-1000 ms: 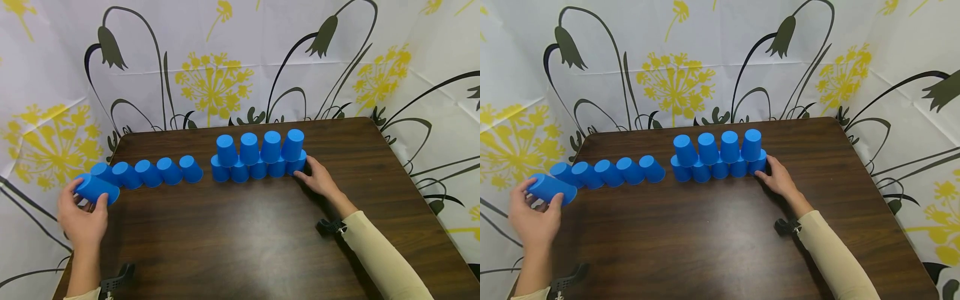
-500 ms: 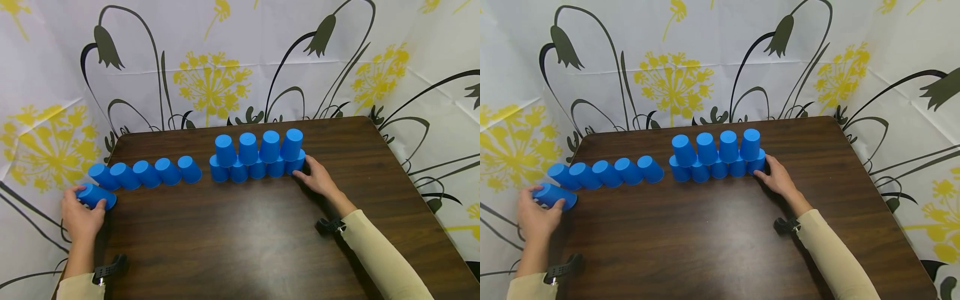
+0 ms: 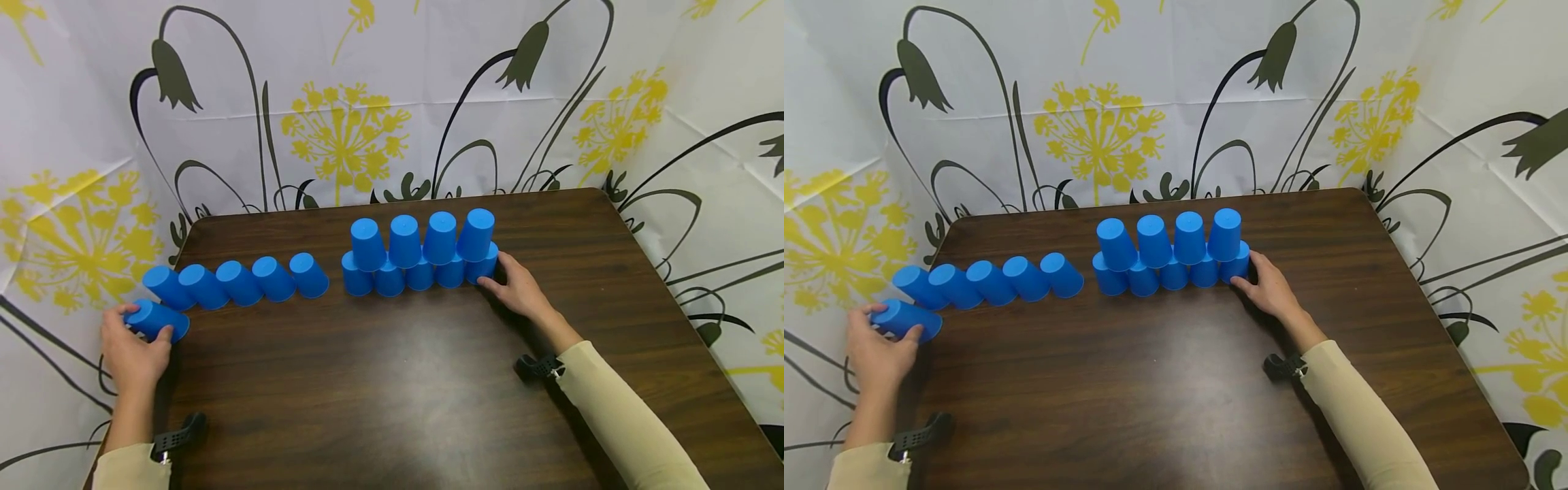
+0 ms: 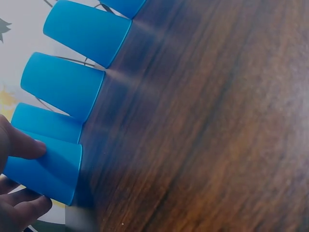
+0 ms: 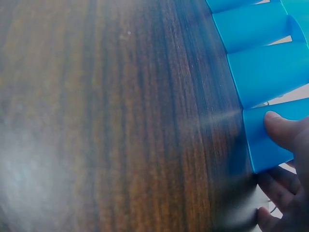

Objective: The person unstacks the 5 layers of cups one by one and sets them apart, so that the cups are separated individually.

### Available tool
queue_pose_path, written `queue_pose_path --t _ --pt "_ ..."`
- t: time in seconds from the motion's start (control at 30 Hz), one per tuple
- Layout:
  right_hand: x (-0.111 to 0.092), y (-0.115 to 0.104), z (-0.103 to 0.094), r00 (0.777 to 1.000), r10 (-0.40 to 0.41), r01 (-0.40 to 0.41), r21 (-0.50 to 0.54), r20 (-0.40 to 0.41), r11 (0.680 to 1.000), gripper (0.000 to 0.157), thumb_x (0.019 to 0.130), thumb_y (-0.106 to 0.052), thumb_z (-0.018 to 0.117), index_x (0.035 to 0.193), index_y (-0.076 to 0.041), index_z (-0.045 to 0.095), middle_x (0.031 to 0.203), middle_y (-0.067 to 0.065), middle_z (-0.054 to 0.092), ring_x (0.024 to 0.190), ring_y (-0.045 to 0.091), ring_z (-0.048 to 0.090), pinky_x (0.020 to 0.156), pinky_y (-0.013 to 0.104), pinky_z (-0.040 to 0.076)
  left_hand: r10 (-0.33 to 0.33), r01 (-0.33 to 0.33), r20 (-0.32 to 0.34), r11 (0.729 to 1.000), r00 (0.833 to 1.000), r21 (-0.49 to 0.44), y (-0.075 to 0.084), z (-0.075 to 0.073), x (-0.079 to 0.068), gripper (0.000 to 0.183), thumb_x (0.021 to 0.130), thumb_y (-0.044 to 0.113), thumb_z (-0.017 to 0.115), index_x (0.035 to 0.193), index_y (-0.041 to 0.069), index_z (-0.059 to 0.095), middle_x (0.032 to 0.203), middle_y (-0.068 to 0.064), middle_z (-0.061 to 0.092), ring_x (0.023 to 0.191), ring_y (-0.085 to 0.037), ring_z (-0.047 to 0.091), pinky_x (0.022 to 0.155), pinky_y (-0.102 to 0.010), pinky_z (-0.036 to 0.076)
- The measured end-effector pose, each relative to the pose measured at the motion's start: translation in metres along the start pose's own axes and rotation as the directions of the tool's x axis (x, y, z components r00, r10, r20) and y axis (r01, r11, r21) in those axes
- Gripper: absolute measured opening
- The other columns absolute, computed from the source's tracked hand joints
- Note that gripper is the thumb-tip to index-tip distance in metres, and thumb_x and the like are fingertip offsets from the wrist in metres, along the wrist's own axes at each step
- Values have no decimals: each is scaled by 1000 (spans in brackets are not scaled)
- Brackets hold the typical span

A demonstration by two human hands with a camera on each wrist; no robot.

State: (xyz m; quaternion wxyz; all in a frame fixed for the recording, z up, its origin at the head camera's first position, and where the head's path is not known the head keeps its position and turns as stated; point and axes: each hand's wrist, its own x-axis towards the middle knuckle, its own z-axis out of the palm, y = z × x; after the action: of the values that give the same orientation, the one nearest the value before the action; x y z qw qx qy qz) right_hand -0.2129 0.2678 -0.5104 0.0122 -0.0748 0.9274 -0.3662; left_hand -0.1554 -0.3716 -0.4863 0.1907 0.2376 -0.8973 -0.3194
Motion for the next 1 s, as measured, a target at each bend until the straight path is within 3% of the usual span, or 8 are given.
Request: queue_pose_path --t 0.33,0.47,0.53,0.6,0.73,0.8,0.87,1.0 --pt "-1 -2 -1 1000 -3 3 2 3 1000 70 94 -34 66 148 -2 35 147 24 42 135 43 39 107 62 31 -32 32 -23 999 999 14 5 -4 -6 64 88 7 70 140 6 33 146 -24 30 138 -41 31 111 -61 25" --pt "-1 -2 -1 1000 -4 4 3 4 1000 69 94 -33 67 147 -2 35 146 23 43 134 43 40 108 61 32 10 -9 -124 1000 992 11 13 -11 -13 65 85 9 69 140 6 35 145 -19 31 136 -35 34 108 -59 30" --pt "-1 -1 -1 1000 -3 3 2 0 1000 68 94 -32 67 147 -2 36 146 23 43 134 42 40 108 61 32 69 -72 -204 997 976 -8 21 -13 -18 60 85 9 66 138 9 38 143 -14 35 133 -30 36 106 -54 34" --pt "0 0 0 1000 -1 1 0 -5 1000 68 94 -33 67 147 -2 36 146 23 43 134 42 40 108 61 32 154 -170 -301 985 941 -28 31 -12 -21 53 85 9 63 134 11 45 136 -2 41 128 -26 40 102 -46 37" --pt "0 1 0 1000 1 -1 -3 -6 1000 69 95 -34 66 147 -3 35 146 23 43 135 42 39 108 61 31 344 -413 -442 908 828 -66 59 -7 -27 36 84 9 59 120 5 57 127 11 47 119 -17 45 95 -34 40" --pt "0 0 -1 1000 1 -1 -2 -2 1000 69 95 -34 66 148 -2 35 147 23 42 135 43 39 108 61 31 427 -526 -463 845 777 -102 77 -1 -32 31 84 10 60 112 -2 59 123 3 56 118 -18 48 98 -32 42" --pt "-1 0 -1 1000 2 -2 1 0 1000 69 95 -34 66 148 -3 35 147 23 42 135 43 39 108 61 31 488 -613 -467 774 737 -160 98 8 -40 30 85 11 60 110 -7 60 122 -11 60 118 -23 52 100 -33 45" --pt "0 0 -2 1000 -2 2 4 0 1000 69 95 -34 66 147 -3 35 146 24 42 135 43 39 108 62 31 597 -719 -414 641 687 -268 135 28 -59 31 84 11 65 109 -7 62 121 -21 61 115 -33 55 98 -31 47"
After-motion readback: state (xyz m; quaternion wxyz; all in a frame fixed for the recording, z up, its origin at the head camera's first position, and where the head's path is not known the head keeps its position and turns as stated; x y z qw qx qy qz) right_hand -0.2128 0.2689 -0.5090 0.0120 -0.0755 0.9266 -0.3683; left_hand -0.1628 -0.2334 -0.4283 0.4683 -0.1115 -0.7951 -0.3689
